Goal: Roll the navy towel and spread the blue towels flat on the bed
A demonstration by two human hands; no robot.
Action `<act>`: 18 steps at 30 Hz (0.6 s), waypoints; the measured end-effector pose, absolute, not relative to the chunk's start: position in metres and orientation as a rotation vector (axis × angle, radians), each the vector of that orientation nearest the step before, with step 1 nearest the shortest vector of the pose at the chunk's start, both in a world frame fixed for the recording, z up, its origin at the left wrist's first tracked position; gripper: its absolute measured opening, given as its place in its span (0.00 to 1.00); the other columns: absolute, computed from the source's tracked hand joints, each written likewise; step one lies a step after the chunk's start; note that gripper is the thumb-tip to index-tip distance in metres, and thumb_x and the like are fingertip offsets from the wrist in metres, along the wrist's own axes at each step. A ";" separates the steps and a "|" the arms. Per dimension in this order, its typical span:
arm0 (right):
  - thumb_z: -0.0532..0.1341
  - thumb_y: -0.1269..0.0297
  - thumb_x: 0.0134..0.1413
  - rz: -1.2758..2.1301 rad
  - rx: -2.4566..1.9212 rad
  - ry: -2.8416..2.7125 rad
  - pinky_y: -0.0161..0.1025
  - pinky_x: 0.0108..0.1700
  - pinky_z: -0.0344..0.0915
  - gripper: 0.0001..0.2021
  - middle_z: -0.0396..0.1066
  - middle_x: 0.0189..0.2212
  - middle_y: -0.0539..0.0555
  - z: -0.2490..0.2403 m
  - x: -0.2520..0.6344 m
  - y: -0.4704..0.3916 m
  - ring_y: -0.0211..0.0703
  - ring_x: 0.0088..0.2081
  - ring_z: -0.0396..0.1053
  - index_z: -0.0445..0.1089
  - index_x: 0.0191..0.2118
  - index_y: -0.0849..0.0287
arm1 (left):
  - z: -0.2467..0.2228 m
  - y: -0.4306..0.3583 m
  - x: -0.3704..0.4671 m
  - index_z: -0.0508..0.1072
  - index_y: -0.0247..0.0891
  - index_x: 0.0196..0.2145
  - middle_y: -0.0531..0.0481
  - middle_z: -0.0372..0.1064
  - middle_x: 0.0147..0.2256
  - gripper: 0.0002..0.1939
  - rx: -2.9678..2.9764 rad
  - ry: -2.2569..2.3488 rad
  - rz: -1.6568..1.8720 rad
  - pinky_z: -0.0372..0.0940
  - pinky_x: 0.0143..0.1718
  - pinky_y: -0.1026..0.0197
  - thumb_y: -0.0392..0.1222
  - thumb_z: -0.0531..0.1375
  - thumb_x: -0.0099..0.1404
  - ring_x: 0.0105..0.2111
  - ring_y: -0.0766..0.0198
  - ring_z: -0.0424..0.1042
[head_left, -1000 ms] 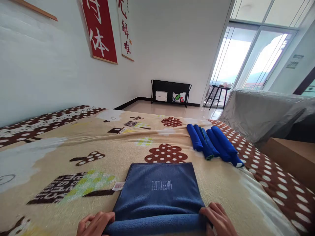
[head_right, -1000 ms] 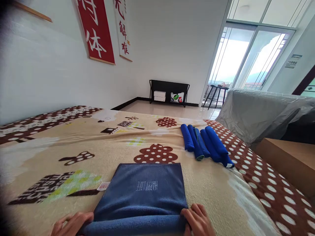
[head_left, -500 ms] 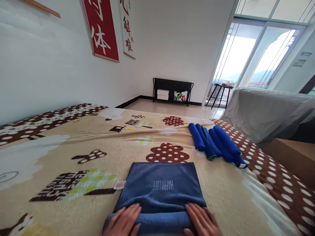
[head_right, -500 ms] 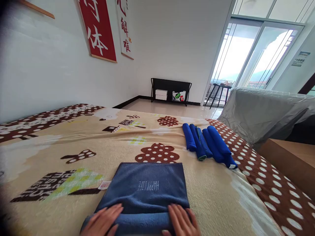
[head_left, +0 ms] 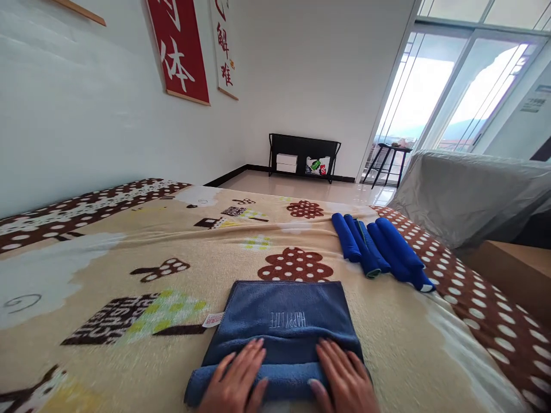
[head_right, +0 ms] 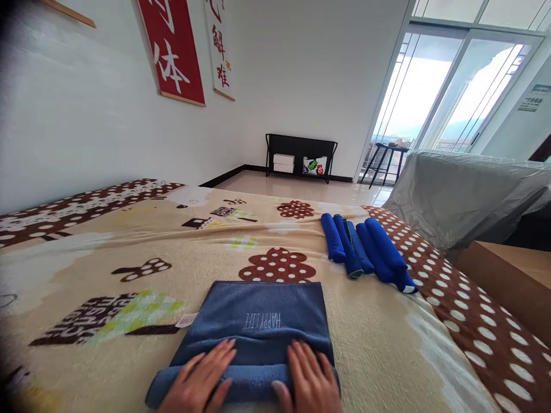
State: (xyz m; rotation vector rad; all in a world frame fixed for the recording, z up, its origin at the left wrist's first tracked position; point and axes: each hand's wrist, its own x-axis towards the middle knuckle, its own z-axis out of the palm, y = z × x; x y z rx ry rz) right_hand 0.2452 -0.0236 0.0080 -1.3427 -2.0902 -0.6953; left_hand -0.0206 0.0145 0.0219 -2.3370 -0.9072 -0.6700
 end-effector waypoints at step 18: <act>0.54 0.49 0.65 -0.616 -1.552 -2.150 0.41 0.49 0.70 0.25 0.68 0.58 0.51 0.006 0.267 -0.019 0.45 0.55 0.72 0.64 0.62 0.56 | 0.010 0.018 -0.037 0.68 0.42 0.59 0.51 0.73 0.55 0.26 -2.285 -1.134 -0.660 0.60 0.51 0.58 0.54 0.56 0.67 0.53 0.61 0.71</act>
